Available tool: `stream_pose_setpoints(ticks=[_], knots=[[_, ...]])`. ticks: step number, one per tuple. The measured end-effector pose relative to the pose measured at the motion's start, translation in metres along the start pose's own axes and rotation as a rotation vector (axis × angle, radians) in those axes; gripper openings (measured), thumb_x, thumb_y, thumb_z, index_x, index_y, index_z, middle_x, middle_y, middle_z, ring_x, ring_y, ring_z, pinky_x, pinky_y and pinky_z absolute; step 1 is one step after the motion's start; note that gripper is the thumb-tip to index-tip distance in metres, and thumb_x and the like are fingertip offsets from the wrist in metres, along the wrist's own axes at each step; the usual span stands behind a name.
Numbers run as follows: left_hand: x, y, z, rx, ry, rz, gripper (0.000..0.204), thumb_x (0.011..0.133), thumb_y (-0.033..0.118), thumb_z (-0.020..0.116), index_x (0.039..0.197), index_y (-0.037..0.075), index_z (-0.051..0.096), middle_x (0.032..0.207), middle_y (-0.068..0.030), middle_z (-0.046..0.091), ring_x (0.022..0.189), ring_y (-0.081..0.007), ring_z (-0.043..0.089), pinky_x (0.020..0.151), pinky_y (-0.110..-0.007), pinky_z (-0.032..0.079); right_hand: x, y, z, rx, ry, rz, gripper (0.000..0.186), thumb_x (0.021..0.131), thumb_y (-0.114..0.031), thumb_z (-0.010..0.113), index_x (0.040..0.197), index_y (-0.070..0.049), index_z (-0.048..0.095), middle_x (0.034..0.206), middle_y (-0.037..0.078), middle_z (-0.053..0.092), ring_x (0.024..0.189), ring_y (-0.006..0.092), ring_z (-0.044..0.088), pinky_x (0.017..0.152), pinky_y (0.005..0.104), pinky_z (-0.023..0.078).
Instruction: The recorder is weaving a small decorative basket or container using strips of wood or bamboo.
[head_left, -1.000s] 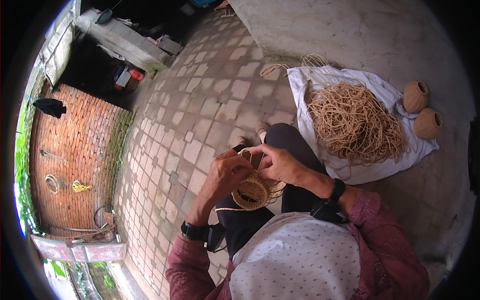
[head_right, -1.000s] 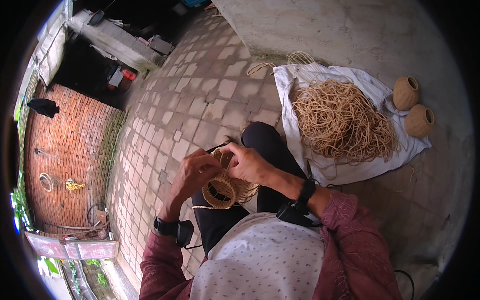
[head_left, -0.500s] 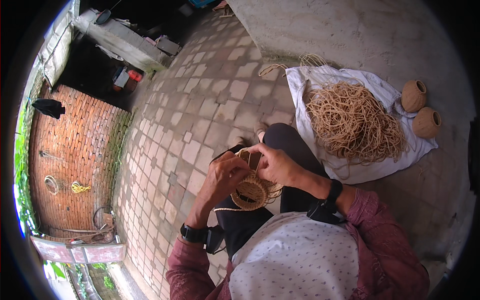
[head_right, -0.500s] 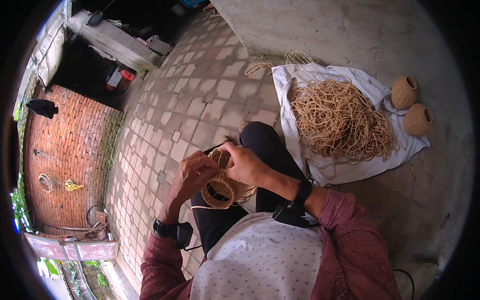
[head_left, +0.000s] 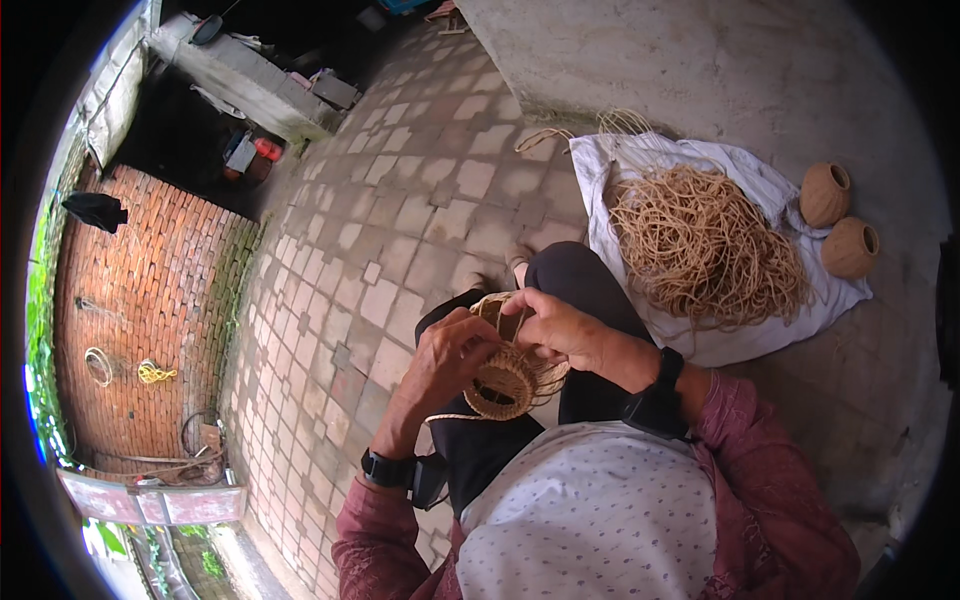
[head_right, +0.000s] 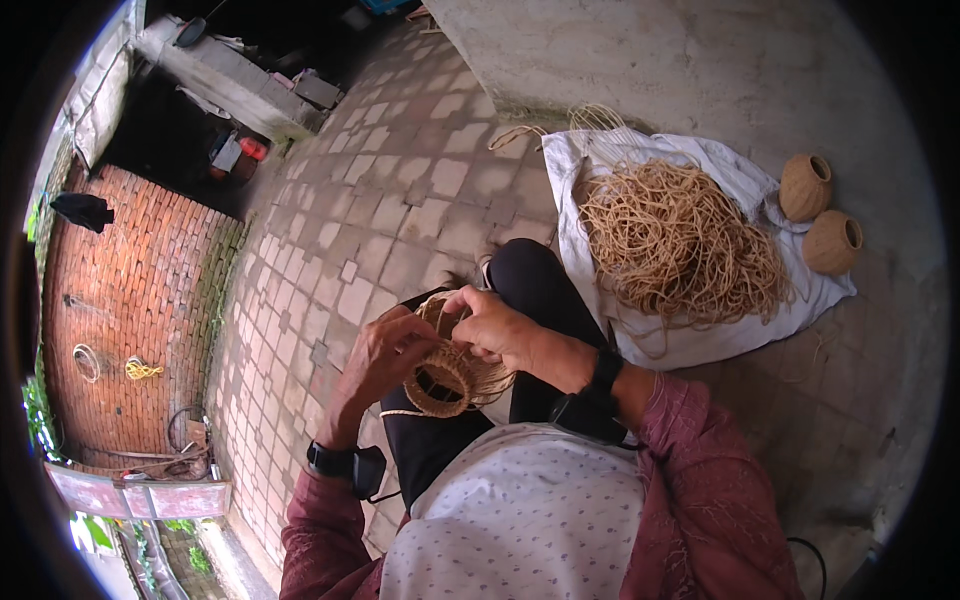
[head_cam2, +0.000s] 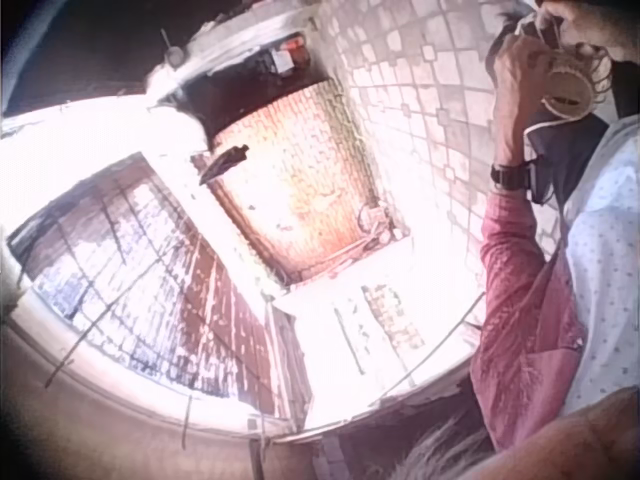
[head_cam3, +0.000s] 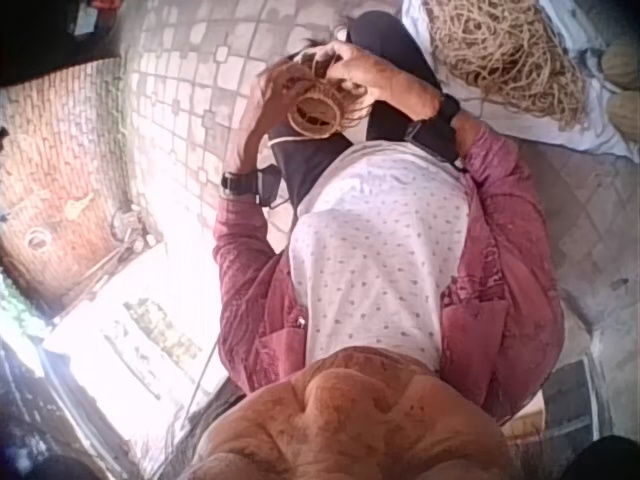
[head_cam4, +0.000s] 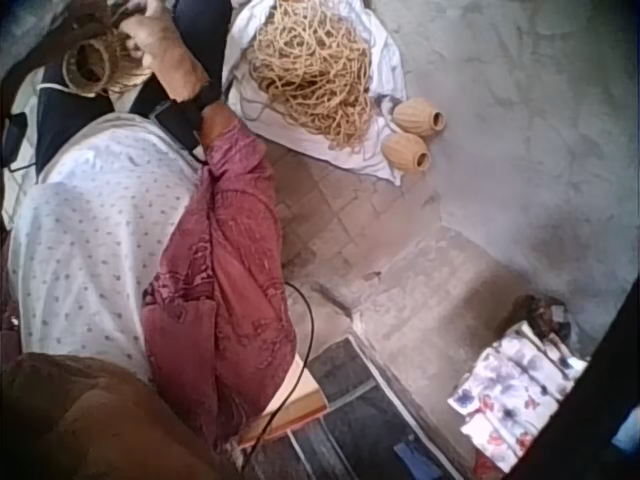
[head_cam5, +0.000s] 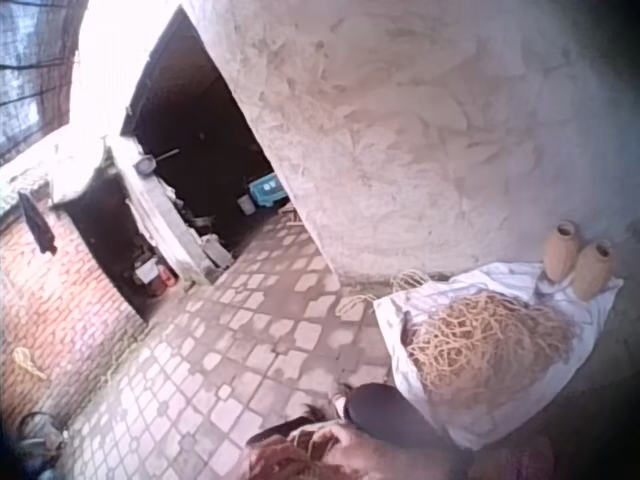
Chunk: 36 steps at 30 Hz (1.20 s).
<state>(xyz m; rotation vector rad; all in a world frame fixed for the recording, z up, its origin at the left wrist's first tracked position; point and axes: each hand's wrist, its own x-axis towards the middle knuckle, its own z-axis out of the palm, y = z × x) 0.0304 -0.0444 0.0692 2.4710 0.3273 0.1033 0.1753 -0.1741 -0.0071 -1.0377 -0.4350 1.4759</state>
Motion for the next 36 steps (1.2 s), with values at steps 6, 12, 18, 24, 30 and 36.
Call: stream_pose_setpoints(ticks=[6, 12, 18, 24, 30, 36], knots=[[0.002, -0.001, 0.007, -0.024, 0.009, 0.037, 0.006, 0.08, 0.007, 0.071, 0.085, 0.006, 0.067, 0.082, -0.0087, 0.058, 0.073, -0.0254, 0.063, 0.064, -0.036, 0.05, 0.009, -0.011, -0.019, 0.069, -0.115, 0.144, 0.046, 0.081, -0.003, 0.053, 0.125, -0.004, 0.04, 0.084, 0.013, 0.061, 0.043, 0.0042, 0.033, 0.036, 0.0215, 0.024], [0.021, 0.024, -0.01, 0.179, -0.032, 0.313, 0.01, 0.076, 0.01, 0.071, 0.086, 0.009, 0.068, 0.08, -0.0071, 0.059, 0.073, -0.0259, 0.062, 0.064, -0.036, 0.05, 0.019, -0.022, -0.027, 0.087, -0.276, 0.213, 0.042, 0.081, 0.0, 0.049, 0.123, -0.003, 0.044, 0.067, 0.003, 0.052, 0.04, 0.0038, 0.033, 0.034, 0.02, 0.021], [0.044, 0.028, -0.009, 0.487, -0.325, 0.489, 0.009, 0.076, 0.008, 0.067, 0.084, 0.006, 0.064, 0.077, -0.0099, 0.063, 0.074, -0.0278, 0.065, 0.063, -0.038, 0.052, 0.028, -0.022, -0.031, 0.063, -0.403, 0.22, 0.022, 0.082, -0.001, 0.048, 0.102, -0.009, 0.05, 0.066, -0.004, 0.042, 0.042, 0.0025, 0.028, 0.035, 0.0214, 0.019], [0.052, 0.055, -0.005, 0.758, -0.513, 0.562, 0.015, 0.075, 0.003, 0.065, 0.09, 0.003, 0.063, 0.075, -0.0105, 0.065, 0.074, -0.029, 0.069, 0.063, -0.038, 0.055, 0.037, -0.013, -0.029, -0.027, -0.415, 0.212, 0.008, 0.094, -0.018, 0.045, 0.093, -0.018, 0.052, 0.063, -0.009, 0.041, 0.044, 0.0029, 0.029, 0.04, 0.0198, 0.021], [0.057, 0.054, -0.009, 0.734, -0.572, 0.633, 0.024, 0.075, 0.004, 0.065, 0.097, 0.0, 0.057, 0.075, -0.0117, 0.065, 0.071, -0.0313, 0.069, 0.061, -0.039, 0.056, 0.039, -0.015, -0.021, -0.061, -0.371, 0.207, 0.011, 0.096, -0.022, 0.044, 0.092, -0.018, 0.053, 0.064, -0.009, 0.04, 0.046, 0.0041, 0.029, 0.042, 0.0204, 0.022], [0.054, 0.045, -0.015, 0.762, -0.677, 0.423, 0.027, 0.077, 0.003, 0.064, 0.099, -0.004, 0.05, 0.073, -0.0154, 0.064, 0.068, -0.0333, 0.068, 0.058, -0.041, 0.054, 0.031, -0.029, -0.019, -0.154, -0.29, 0.221, 0.009, 0.094, -0.021, 0.05, 0.096, -0.014, 0.055, 0.072, -0.006, 0.041, 0.051, 0.0057, 0.031, 0.044, 0.0208, 0.027]])
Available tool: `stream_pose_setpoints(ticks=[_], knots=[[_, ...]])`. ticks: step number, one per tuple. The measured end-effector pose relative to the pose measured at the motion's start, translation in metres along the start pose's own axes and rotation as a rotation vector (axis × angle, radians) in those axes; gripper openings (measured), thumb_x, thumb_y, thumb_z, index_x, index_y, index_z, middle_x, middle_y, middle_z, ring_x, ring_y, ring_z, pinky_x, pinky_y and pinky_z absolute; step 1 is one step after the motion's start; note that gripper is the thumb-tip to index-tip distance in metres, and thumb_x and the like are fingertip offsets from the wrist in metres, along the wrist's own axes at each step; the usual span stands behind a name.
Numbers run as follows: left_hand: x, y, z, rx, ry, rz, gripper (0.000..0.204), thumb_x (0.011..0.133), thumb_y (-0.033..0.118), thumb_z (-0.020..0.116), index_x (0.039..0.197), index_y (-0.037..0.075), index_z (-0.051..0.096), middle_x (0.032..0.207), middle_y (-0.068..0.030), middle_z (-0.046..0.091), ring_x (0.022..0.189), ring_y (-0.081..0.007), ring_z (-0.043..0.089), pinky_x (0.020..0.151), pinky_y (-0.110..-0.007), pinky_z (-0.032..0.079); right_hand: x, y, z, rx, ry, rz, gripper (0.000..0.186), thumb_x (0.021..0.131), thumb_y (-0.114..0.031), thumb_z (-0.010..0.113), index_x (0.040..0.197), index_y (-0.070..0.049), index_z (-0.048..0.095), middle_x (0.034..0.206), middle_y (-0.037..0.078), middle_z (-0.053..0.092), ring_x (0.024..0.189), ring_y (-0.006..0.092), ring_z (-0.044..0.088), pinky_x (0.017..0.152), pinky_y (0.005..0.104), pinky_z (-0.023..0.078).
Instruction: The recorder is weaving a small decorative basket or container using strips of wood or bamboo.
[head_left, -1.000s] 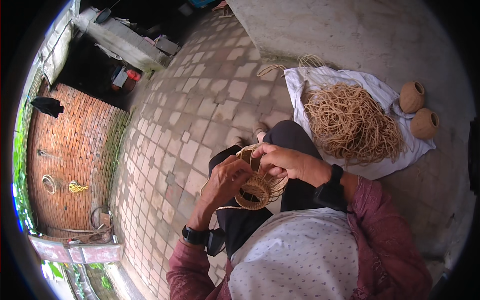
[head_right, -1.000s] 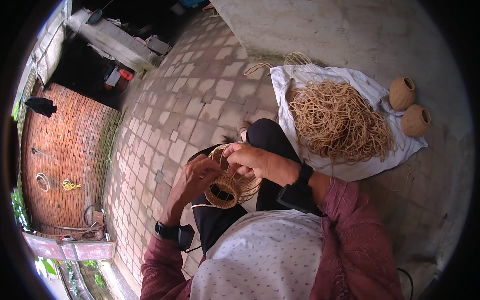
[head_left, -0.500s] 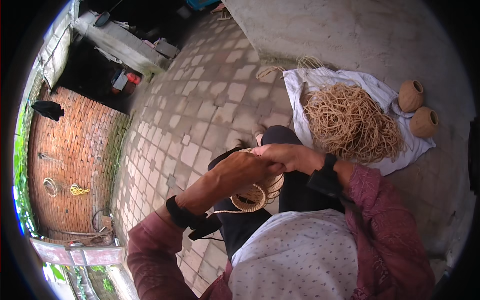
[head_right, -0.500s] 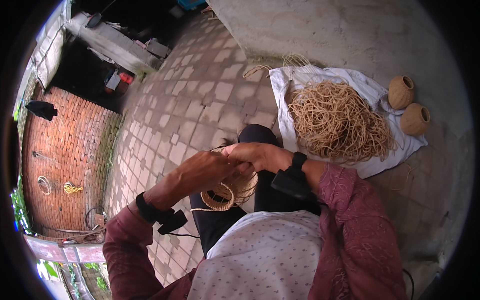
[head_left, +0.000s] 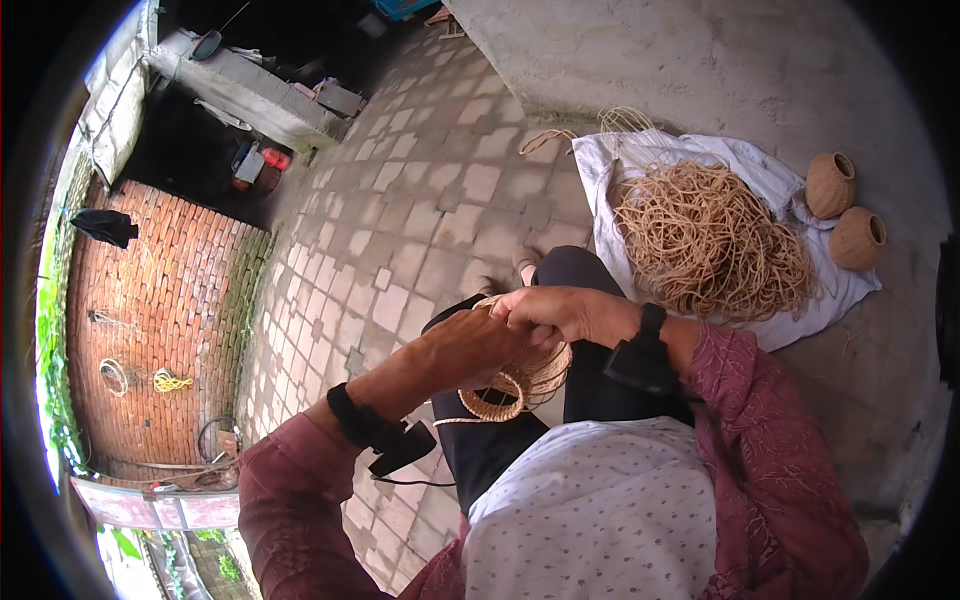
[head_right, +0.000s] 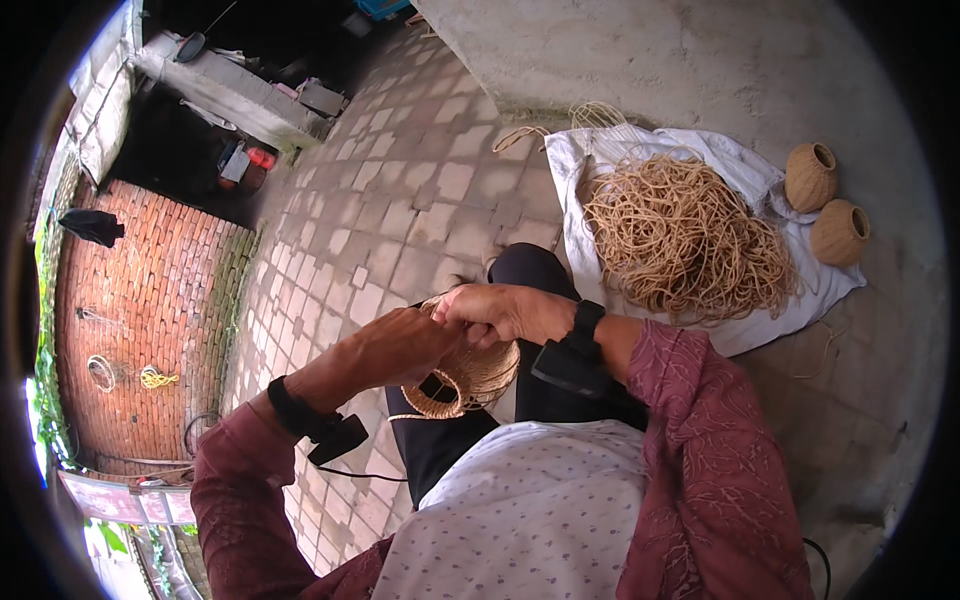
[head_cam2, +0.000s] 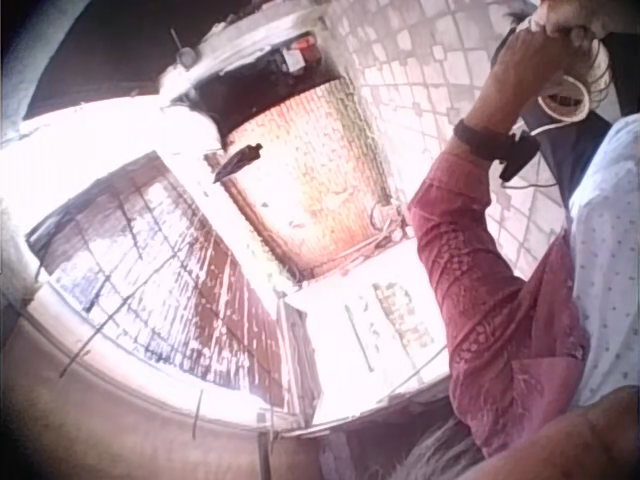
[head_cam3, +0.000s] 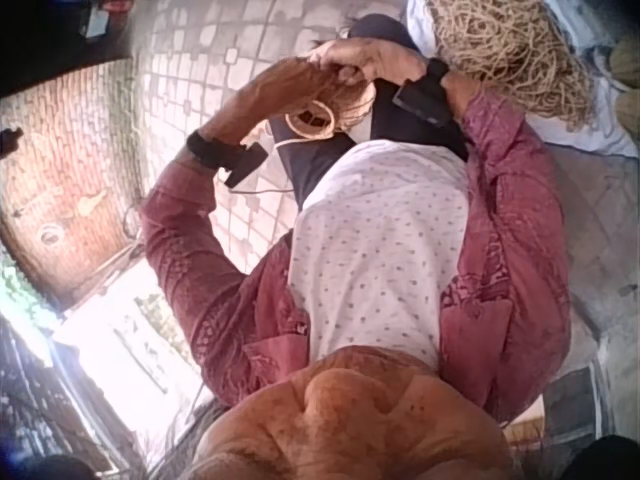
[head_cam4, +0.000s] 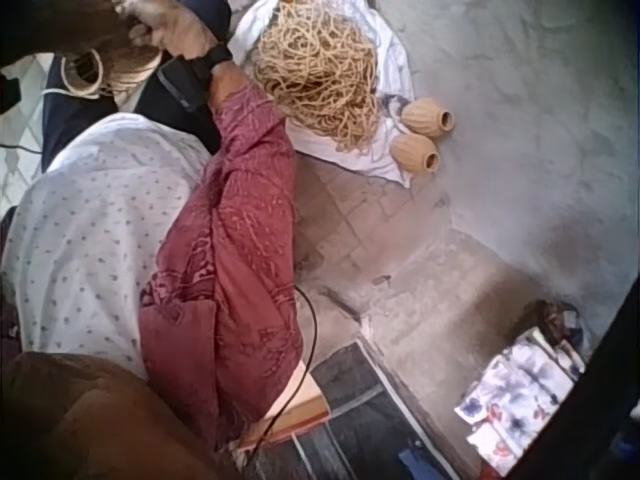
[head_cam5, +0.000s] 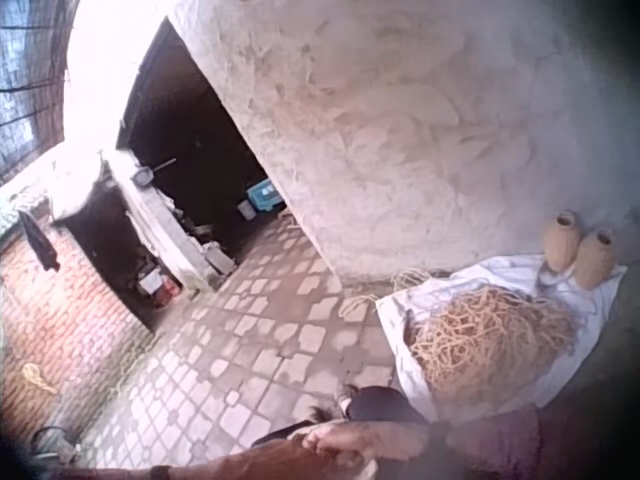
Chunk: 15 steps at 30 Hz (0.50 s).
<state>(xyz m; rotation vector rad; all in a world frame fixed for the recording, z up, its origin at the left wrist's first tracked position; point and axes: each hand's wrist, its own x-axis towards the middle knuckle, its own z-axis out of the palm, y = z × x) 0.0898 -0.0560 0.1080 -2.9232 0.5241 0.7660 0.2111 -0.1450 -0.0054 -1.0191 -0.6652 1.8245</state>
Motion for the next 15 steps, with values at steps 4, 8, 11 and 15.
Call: stream_pose_setpoints(ticks=[4, 8, 11, 15], knots=[[0.003, -0.006, -0.001, -0.041, 0.019, -0.015, 0.021, 0.08, 0.005, 0.062, 0.097, -0.003, 0.051, 0.071, -0.0161, 0.064, 0.066, -0.034, 0.067, 0.057, -0.044, 0.052, -0.001, 0.003, -0.006, 0.04, -0.01, -0.038, 0.014, 0.094, -0.023, 0.053, 0.103, -0.012, 0.055, 0.076, -0.004, 0.042, 0.052, 0.0056, 0.032, 0.046, 0.0206, 0.029], [0.005, -0.012, -0.006, -0.213, -0.075, -0.057, 0.015, 0.083, 0.007, 0.061, 0.095, 0.0, 0.054, 0.072, -0.0151, 0.064, 0.065, -0.0337, 0.066, 0.058, -0.043, 0.052, -0.001, 0.0, -0.01, 0.133, -0.051, -0.013, 0.016, 0.094, -0.022, 0.054, 0.106, -0.011, 0.054, 0.077, -0.005, 0.042, 0.053, 0.005, 0.032, 0.046, 0.0203, 0.029], [0.004, -0.013, 0.003, -0.216, -0.055, -0.07, 0.011, 0.082, 0.007, 0.061, 0.091, 0.002, 0.057, 0.072, -0.0134, 0.064, 0.064, -0.0318, 0.066, 0.057, -0.042, 0.052, -0.001, 0.0, -0.01, 0.07, -0.019, 0.013, 0.013, 0.093, -0.018, 0.053, 0.104, -0.012, 0.055, 0.075, -0.005, 0.042, 0.051, 0.0046, 0.032, 0.044, 0.0206, 0.028], [0.004, -0.002, -0.001, 0.091, 0.137, 0.108, 0.012, 0.079, 0.007, 0.063, 0.09, 0.002, 0.06, 0.072, -0.0115, 0.064, 0.063, -0.029, 0.066, 0.055, -0.039, 0.053, 0.01, 0.01, -0.021, 0.044, -0.168, -0.036, 0.016, 0.091, -0.014, 0.049, 0.106, -0.013, 0.055, 0.074, -0.006, 0.042, 0.048, 0.0048, 0.032, 0.043, 0.021, 0.027]])
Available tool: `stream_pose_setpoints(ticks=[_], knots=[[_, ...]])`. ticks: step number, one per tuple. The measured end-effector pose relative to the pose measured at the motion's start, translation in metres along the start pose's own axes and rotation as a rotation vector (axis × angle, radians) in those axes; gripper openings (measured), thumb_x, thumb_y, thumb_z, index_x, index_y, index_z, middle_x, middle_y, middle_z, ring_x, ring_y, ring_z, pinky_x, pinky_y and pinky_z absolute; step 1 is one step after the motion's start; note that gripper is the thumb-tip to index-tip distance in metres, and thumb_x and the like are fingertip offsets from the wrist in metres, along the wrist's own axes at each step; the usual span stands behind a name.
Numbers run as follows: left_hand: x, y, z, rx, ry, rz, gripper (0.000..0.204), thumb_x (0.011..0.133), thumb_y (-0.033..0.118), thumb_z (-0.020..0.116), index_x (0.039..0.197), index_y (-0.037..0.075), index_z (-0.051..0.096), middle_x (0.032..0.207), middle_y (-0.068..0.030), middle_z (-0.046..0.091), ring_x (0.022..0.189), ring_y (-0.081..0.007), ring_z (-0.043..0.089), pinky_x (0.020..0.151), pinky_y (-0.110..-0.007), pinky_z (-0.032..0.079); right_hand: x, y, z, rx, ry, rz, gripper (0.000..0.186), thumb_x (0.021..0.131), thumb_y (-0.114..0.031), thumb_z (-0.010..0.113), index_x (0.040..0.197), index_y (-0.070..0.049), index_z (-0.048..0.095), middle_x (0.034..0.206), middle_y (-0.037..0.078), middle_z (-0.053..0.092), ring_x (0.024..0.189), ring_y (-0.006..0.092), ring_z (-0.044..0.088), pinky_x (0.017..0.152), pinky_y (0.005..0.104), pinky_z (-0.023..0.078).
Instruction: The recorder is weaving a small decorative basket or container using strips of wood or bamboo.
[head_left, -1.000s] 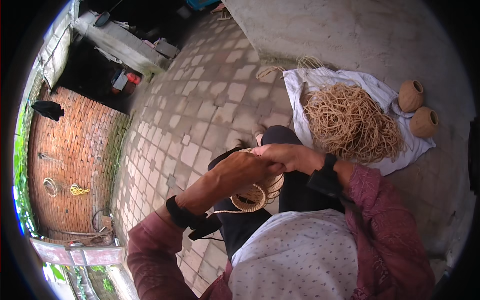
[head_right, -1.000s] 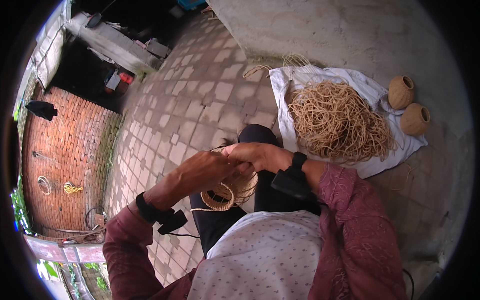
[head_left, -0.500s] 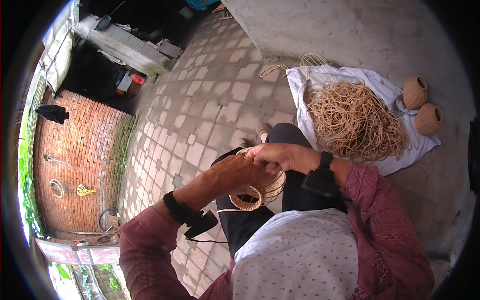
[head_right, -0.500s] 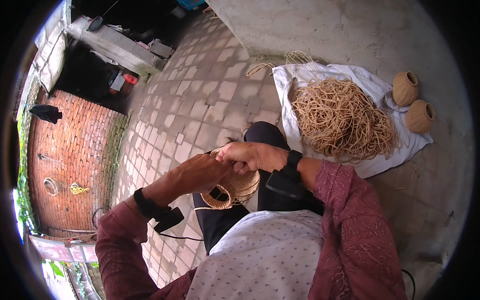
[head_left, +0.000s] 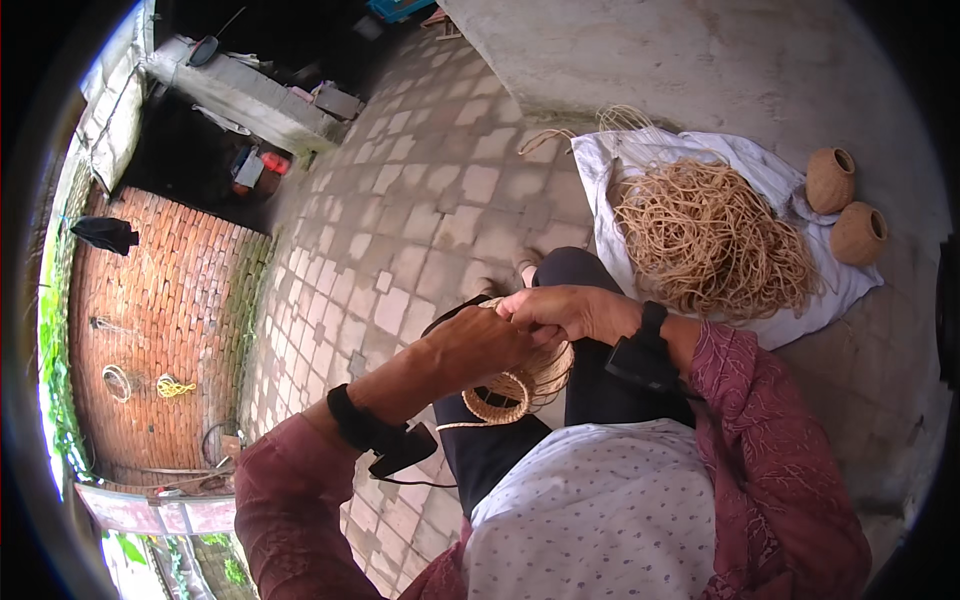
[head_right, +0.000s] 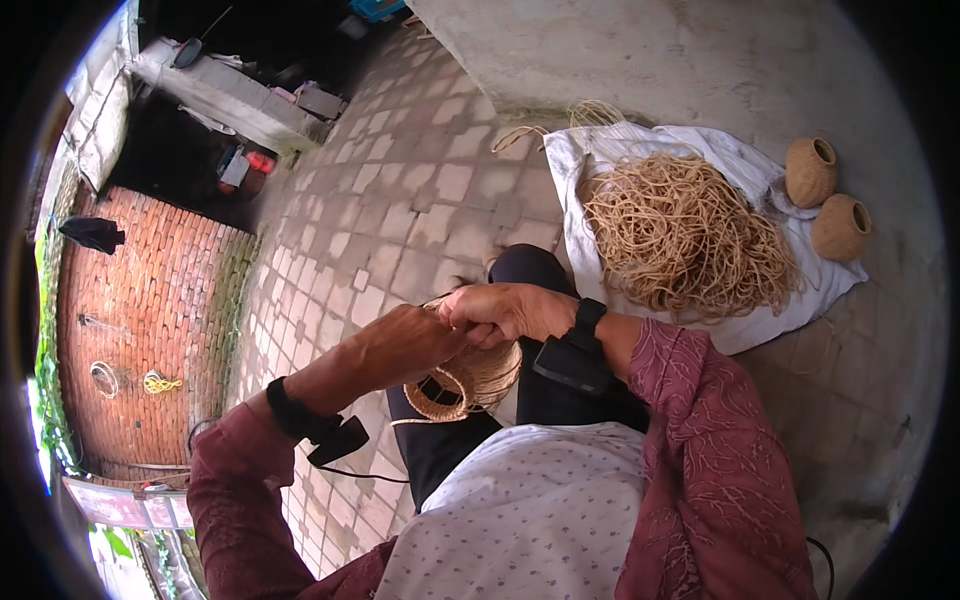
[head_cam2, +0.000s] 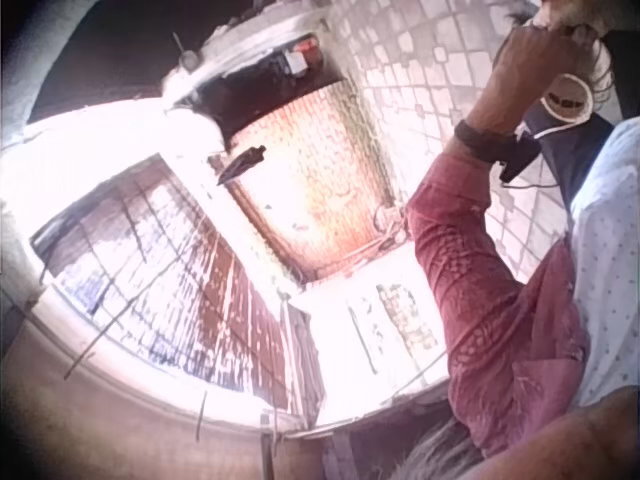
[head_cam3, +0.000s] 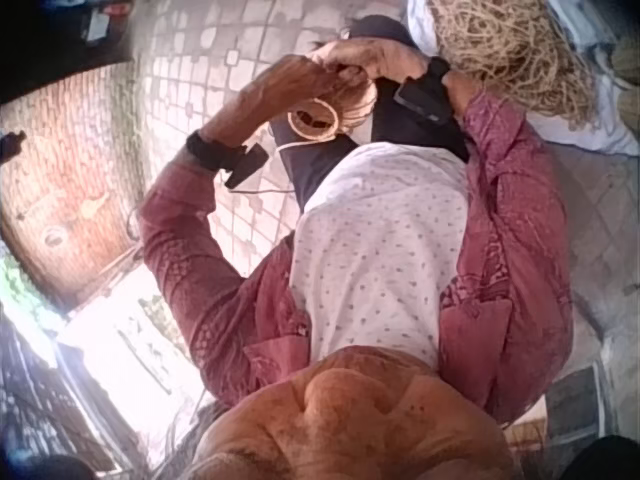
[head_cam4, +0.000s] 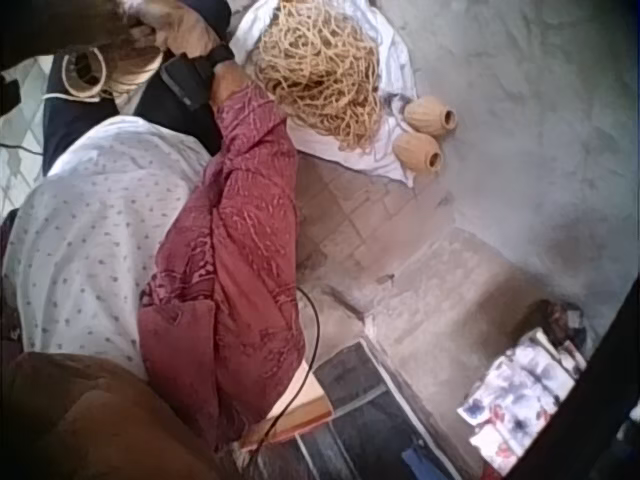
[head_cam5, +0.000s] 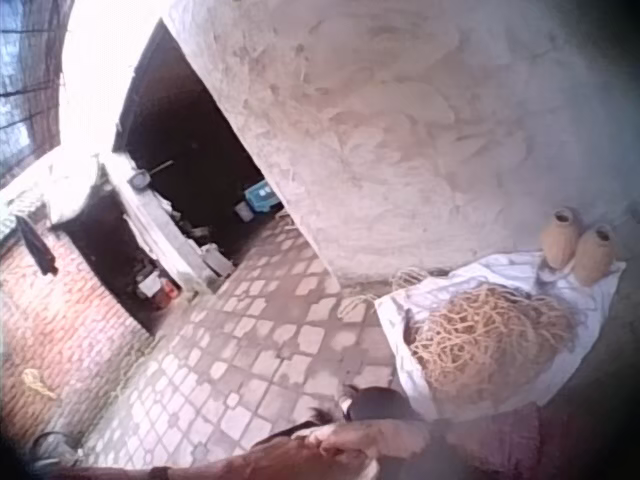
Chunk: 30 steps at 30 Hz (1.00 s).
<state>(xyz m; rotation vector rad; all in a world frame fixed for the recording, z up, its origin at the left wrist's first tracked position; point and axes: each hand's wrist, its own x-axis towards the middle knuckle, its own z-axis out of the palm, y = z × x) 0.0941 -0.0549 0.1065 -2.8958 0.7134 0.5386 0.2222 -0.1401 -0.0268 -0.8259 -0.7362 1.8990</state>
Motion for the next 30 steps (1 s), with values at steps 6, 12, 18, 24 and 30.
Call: stream_pose_setpoints(ticks=[6, 12, 18, 24, 30], knots=[[-0.006, 0.01, 0.007, -0.01, -0.002, -0.056, 0.026, 0.076, 0.004, 0.065, 0.102, 0.001, 0.061, 0.077, -0.0121, 0.064, 0.063, -0.0298, 0.066, 0.058, -0.039, 0.054, 0.002, -0.015, 0.022, -0.053, -0.009, 0.026, 0.017, 0.088, -0.012, 0.047, 0.103, -0.014, 0.054, 0.07, -0.007, 0.04, 0.049, 0.0048, 0.033, 0.042, 0.0212, 0.026], [-0.003, 0.003, 0.0, -0.172, -0.094, -0.042, 0.033, 0.077, 0.005, 0.065, 0.108, 0.0, 0.056, 0.081, -0.0141, 0.065, 0.066, -0.033, 0.067, 0.06, -0.041, 0.055, 0.003, -0.008, 0.014, -0.033, 0.005, -0.007, 0.017, 0.089, -0.013, 0.046, 0.104, -0.013, 0.054, 0.068, -0.007, 0.04, 0.049, 0.0056, 0.036, 0.042, 0.0216, 0.028], [-0.002, -0.006, 0.0, -0.244, -0.215, -0.164, 0.024, 0.078, 0.007, 0.066, 0.099, 0.0, 0.056, 0.074, -0.0138, 0.065, 0.068, -0.0322, 0.067, 0.059, -0.041, 0.053, -0.008, -0.012, 0.019, 0.004, 0.178, -0.15, 0.021, 0.085, -0.009, 0.055, 0.106, -0.004, 0.055, 0.072, -0.003, 0.055, 0.043, 0.0028, 0.038, 0.037, 0.0189, 0.027], [-0.022, -0.026, 0.019, -0.57, 0.03, -0.278, 0.01, 0.078, 0.008, 0.065, 0.082, 0.001, 0.06, 0.067, -0.0109, 0.063, 0.062, -0.0256, 0.065, 0.057, -0.038, 0.05, -0.035, -0.006, 0.021, -0.366, 0.52, -0.338, 0.019, 0.087, -0.009, 0.064, 0.104, -0.002, 0.061, 0.081, 0.003, 0.065, 0.058, 0.0057, 0.056, 0.048, 0.0246, 0.045], [-0.028, -0.019, 0.032, -0.703, 0.236, -0.35, 0.011, 0.076, 0.004, 0.059, 0.086, 0.001, 0.063, 0.065, -0.0102, 0.062, 0.06, -0.0212, 0.063, 0.057, -0.035, 0.05, -0.025, 0.017, 0.049, -0.627, 0.549, -0.589, 0.026, 0.08, -0.018, 0.076, 0.094, 0.0, 0.066, 0.081, 0.011, 0.069, 0.075, 0.0193, 0.067, 0.07, 0.0318, 0.053]])
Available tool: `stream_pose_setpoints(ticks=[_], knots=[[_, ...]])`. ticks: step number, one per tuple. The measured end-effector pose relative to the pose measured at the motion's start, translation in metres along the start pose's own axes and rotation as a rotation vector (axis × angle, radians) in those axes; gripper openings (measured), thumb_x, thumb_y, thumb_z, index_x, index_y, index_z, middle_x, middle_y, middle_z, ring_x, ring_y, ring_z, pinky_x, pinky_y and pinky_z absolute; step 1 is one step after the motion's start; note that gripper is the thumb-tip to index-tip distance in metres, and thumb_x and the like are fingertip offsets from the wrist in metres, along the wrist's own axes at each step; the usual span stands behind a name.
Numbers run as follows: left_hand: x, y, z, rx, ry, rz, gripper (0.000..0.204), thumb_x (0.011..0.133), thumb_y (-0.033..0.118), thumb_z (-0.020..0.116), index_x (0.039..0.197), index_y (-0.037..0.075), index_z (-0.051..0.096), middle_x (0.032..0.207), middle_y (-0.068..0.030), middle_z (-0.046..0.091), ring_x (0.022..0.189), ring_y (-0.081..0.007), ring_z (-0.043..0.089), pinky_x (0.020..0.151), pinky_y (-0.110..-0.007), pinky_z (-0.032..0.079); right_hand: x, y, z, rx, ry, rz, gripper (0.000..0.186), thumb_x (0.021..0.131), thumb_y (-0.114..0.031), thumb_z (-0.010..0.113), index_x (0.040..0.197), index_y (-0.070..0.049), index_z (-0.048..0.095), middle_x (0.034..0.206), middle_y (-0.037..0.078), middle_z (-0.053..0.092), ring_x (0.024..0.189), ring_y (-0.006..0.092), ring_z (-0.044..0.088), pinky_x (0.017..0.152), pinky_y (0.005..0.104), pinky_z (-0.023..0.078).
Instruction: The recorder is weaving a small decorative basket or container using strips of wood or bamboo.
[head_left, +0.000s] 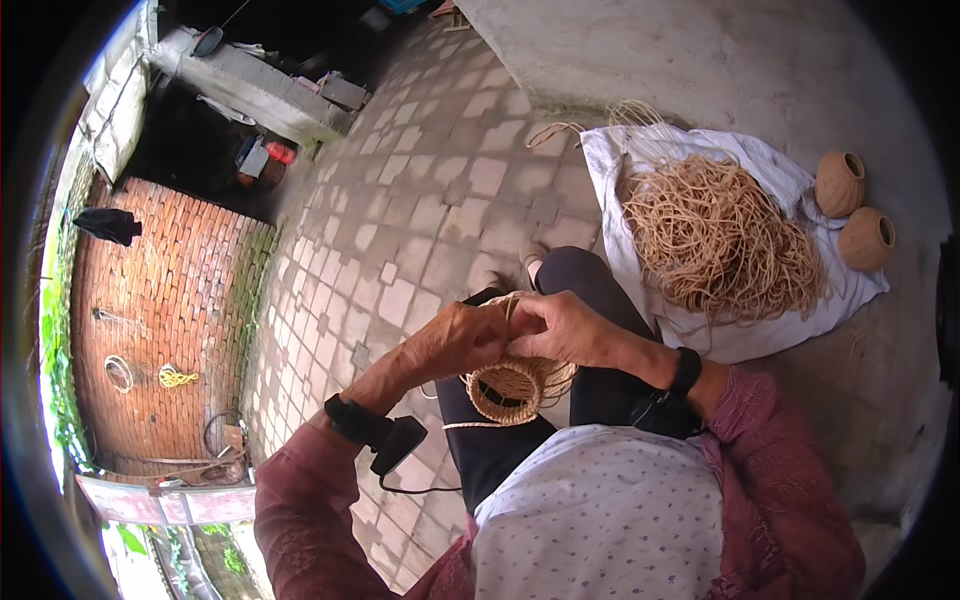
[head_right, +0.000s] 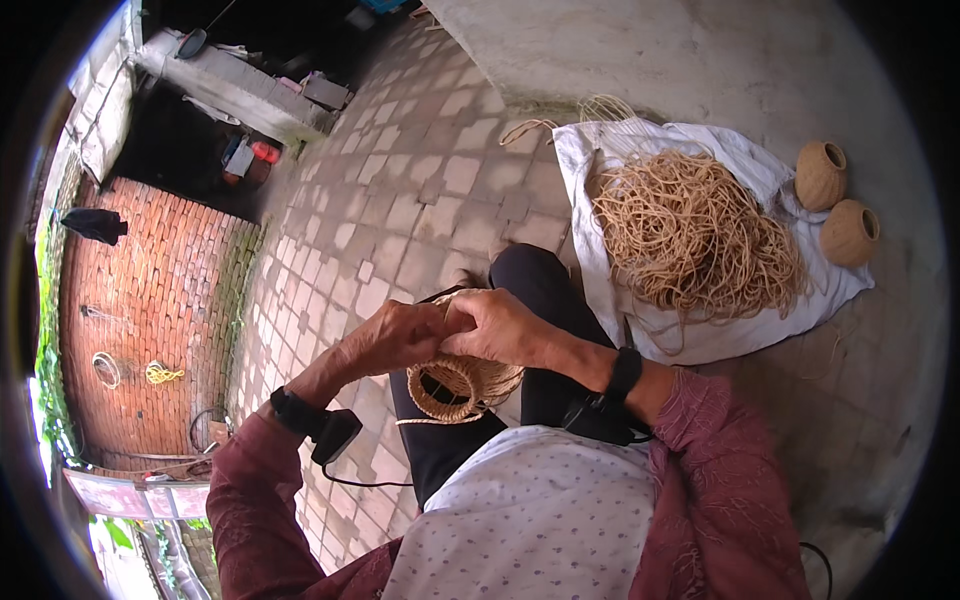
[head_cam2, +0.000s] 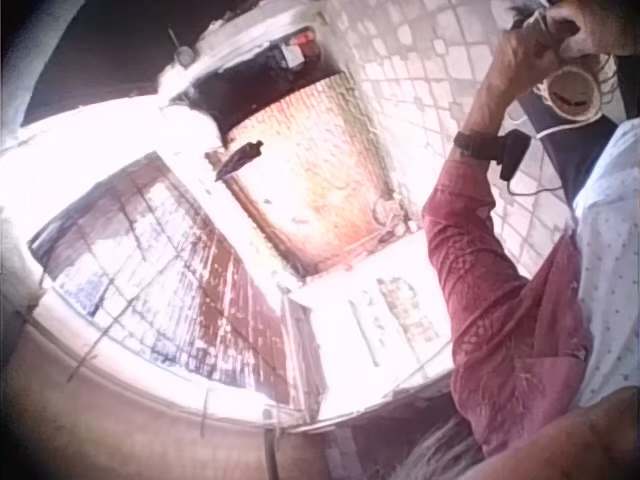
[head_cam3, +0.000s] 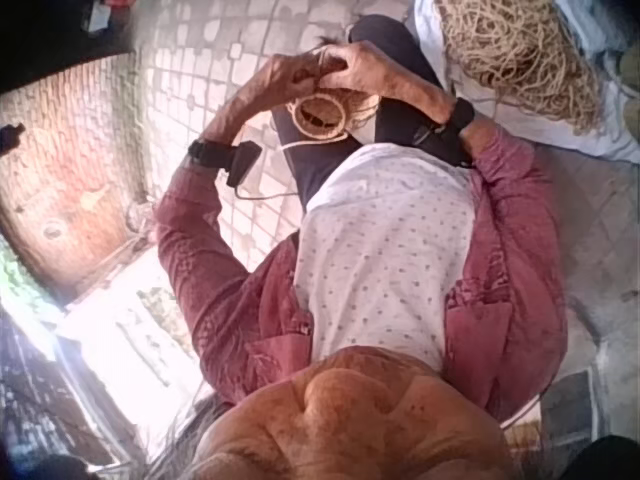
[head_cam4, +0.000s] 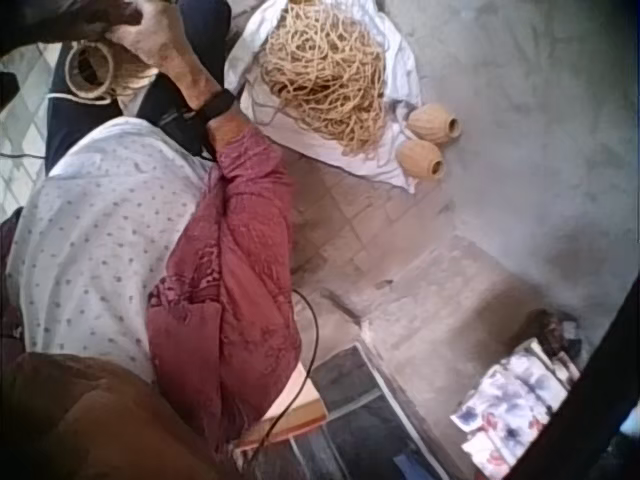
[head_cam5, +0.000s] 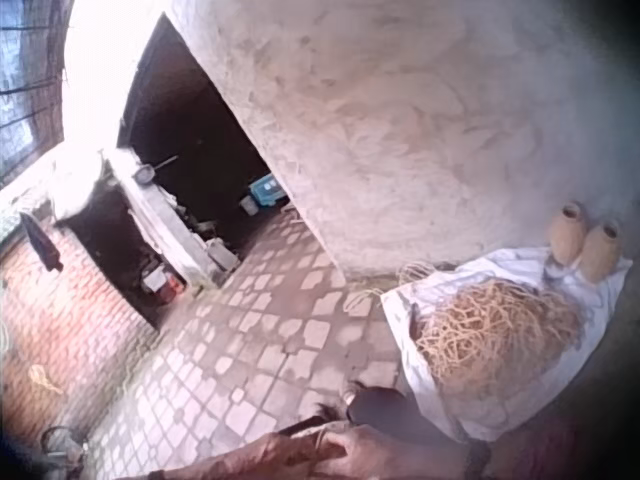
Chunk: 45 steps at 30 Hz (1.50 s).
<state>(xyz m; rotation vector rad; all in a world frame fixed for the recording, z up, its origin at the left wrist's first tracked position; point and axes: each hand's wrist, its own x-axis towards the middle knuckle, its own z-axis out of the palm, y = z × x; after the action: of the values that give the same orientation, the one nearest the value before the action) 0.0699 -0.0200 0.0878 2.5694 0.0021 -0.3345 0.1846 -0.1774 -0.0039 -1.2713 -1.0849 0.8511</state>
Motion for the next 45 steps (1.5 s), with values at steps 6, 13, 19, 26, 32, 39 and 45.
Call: stream_pose_setpoints(ticks=[6, 13, 19, 26, 32, 39, 45], knots=[[-0.009, -0.005, 0.008, -0.052, 0.106, 0.033, 0.013, 0.078, 0.011, 0.066, 0.086, 0.002, 0.063, 0.068, -0.0101, 0.061, 0.059, -0.0212, 0.061, 0.057, -0.035, 0.049, -0.002, -0.002, 0.014, -0.155, 0.091, -0.025, 0.019, 0.075, -0.014, 0.076, 0.085, -0.001, 0.066, 0.082, 0.016, 0.067, 0.079, 0.0286, 0.068, 0.07, 0.0358, 0.052], [-0.047, 0.018, 0.045, 0.155, 0.481, 0.011, 0.034, 0.07, 0.014, 0.082, 0.09, 0.005, 0.056, 0.077, -0.0079, 0.054, 0.065, -0.0219, 0.06, 0.057, -0.034, 0.049, -0.007, -0.003, 0.014, -0.242, 0.213, -0.275, 0.01, 0.076, -0.006, 0.068, 0.076, -0.002, 0.059, 0.073, 0.013, 0.062, 0.07, 0.0291, 0.064, 0.062, 0.0386, 0.05], [-0.058, 0.007, 0.068, 0.081, 0.615, -0.15, 0.03, 0.071, 0.007, 0.078, 0.093, 0.007, 0.057, 0.08, -0.0092, 0.057, 0.068, -0.0268, 0.064, 0.059, -0.036, 0.052, -0.027, -0.007, -0.002, -0.222, 0.218, -0.176, 0.011, 0.077, -0.004, 0.066, 0.075, -0.001, 0.056, 0.071, 0.012, 0.061, 0.062, 0.027, 0.062, 0.057, 0.036, 0.048], [-0.057, 0.009, 0.07, 0.104, 0.631, -0.15, 0.029, 0.071, 0.006, 0.078, 0.091, 0.007, 0.058, 0.077, -0.0083, 0.055, 0.064, -0.0255, 0.062, 0.056, -0.035, 0.05, -0.032, -0.002, -0.008, -0.163, 0.096, -0.035, 0.008, 0.084, -0.006, 0.062, 0.083, 0.002, 0.064, 0.073, 0.008, 0.064, 0.065, 0.0129, 0.059, 0.06, 0.0293, 0.047], [-0.054, 0.011, 0.07, 0.058, 0.654, -0.107, 0.026, 0.071, 0.0, 0.076, 0.089, 0.005, 0.058, 0.072, -0.0059, 0.05, 0.058, -0.0185, 0.055, 0.052, -0.031, 0.043, -0.02, -0.009, -0.017, -0.134, -0.083, 0.029, 0.014, 0.078, -0.012, 0.066, 0.083, 0.001, 0.069, 0.072, 0.013, 0.067, 0.066, 0.0197, 0.066, 0.061, 0.0328, 0.05], [-0.054, 0.01, 0.072, 0.025, 0.649, -0.113, 0.024, 0.071, 0.0, 0.073, 0.089, 0.006, 0.058, 0.072, -0.0058, 0.048, 0.057, -0.0182, 0.053, 0.052, -0.032, 0.042, -0.013, -0.02, -0.013, -0.193, -0.174, 0.181, 0.017, 0.075, -0.015, 0.071, 0.082, 0.001, 0.067, 0.069, 0.011, 0.066, 0.062, 0.0169, 0.064, 0.061, 0.0313, 0.051], [-0.053, 0.008, 0.076, 0.003, 0.668, -0.097, 0.023, 0.072, 0.002, 0.072, 0.089, 0.006, 0.057, 0.073, -0.0063, 0.048, 0.057, -0.019, 0.052, 0.051, -0.033, 0.041, -0.02, -0.028, 0.002, -0.645, -0.097, -0.026, 0.012, 0.071, -0.015, 0.068, 0.076, -0.003, 0.066, 0.073, 0.015, 0.068, 0.063, 0.0293, 0.067, 0.064, 0.0379, 0.053]])
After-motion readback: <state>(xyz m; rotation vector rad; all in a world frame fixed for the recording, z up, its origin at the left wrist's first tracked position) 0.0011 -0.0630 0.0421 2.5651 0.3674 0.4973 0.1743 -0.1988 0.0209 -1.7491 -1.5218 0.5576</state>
